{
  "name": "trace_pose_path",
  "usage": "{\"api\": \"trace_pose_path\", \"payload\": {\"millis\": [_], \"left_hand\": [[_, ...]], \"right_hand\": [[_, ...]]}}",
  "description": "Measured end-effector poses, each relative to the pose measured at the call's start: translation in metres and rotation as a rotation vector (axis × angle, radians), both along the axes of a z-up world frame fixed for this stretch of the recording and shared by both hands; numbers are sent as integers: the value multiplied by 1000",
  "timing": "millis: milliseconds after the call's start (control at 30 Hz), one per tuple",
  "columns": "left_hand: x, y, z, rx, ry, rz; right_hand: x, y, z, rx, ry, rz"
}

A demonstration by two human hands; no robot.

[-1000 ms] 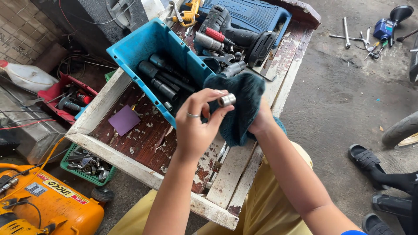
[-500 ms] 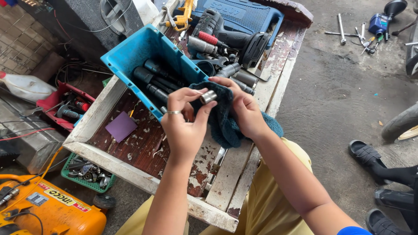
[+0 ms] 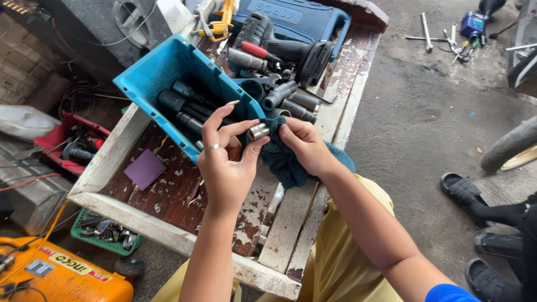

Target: Cleaning individual socket wrench pieces using a rag.

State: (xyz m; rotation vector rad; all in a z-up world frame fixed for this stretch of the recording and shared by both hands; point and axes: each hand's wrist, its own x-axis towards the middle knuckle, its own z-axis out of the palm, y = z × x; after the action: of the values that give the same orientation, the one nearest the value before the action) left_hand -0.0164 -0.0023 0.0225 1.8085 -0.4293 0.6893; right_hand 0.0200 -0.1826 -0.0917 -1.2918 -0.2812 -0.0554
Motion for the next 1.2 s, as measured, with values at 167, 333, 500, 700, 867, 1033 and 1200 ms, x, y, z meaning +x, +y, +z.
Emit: {"api": "trace_pose_path", "payload": {"millis": [167,333,500,700,867,1033,1200], "left_hand": [[0,-2,-6,26,17,-6],[4,0,-9,38,25,-20],[7,3,-14,22,-73,25],[15,12,-20,-52,-119,14],[7,1,-11,-35,-90,-16],[10,5,-11,-105,-45,-6],[7,6,-8,-27,-46,-45]], "right_hand": [[-2,7,18,40,20,-15],[-6,4,24,73,58,8],[-11,9,39,209,115,-78],[9,-14,26,415,109,-198],[-3,-1,14,184,99,-58],[-2,-4,11,120,78,-31],[-4,-2,23,111,18,-3]]}}
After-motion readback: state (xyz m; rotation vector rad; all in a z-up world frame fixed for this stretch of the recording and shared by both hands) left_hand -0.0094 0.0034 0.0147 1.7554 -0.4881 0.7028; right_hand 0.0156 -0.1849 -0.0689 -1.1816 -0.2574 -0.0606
